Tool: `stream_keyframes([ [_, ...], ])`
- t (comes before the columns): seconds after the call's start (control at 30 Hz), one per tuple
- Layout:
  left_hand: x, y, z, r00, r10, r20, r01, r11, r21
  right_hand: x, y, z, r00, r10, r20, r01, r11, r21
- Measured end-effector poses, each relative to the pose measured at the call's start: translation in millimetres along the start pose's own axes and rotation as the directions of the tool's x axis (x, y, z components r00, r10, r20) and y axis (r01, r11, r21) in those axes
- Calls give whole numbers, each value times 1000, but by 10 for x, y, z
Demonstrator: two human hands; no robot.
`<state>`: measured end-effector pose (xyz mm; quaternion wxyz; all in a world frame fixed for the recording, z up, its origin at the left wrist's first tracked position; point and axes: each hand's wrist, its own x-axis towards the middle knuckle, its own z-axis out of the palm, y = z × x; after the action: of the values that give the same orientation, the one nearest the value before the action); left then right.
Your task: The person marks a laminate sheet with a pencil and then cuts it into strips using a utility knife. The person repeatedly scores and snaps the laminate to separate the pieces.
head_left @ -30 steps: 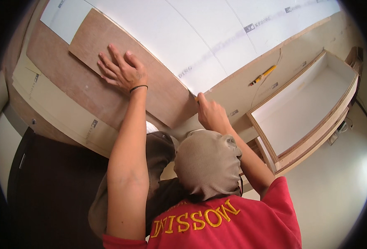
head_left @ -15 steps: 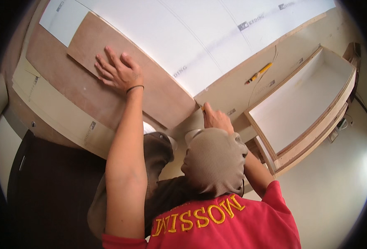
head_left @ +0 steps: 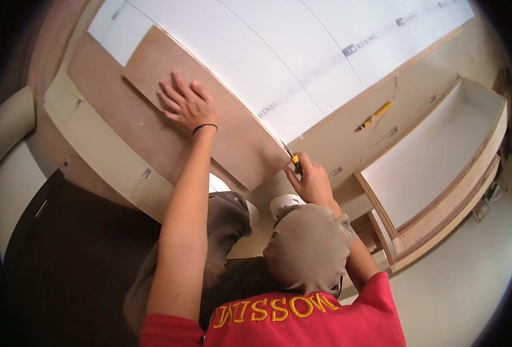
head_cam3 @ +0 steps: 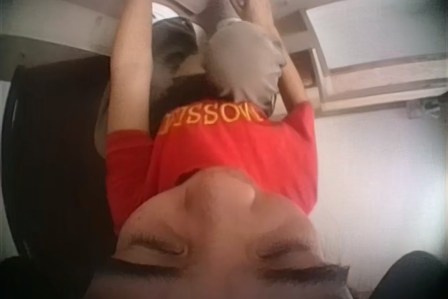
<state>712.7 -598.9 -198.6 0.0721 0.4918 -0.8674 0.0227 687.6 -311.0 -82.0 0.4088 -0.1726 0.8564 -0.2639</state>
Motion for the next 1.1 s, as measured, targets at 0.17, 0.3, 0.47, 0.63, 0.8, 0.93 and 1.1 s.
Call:
stream_keyframes([
  [0.17,257,-119,-272,936,60,347,-69,997,15,199,93,213,975,-172,-139,164,984,-69],
  [0.3,729,-255,-787,737,78,671,57,983,-176,339,67,210,972,-192,-134,174,976,-133],
  [0.47,45,-1144,-427,663,-191,724,521,812,-264,439,-241,303,970,-212,-117,214,977,9],
  [0.63,-752,-723,-526,449,-212,868,840,431,-329,629,-173,361,998,-67,-1,67,997,-48],
  [0.8,-565,-462,-718,417,-52,907,870,310,-383,843,-219,110,997,67,39,-72,985,157],
  [0.93,-218,-60,-740,472,65,879,846,246,-472,1149,-426,-377,989,44,-141,-39,998,39],
  [1.1,90,47,-581,640,189,745,658,366,-658,1535,-362,-949,938,58,-341,-83,995,-60],
])
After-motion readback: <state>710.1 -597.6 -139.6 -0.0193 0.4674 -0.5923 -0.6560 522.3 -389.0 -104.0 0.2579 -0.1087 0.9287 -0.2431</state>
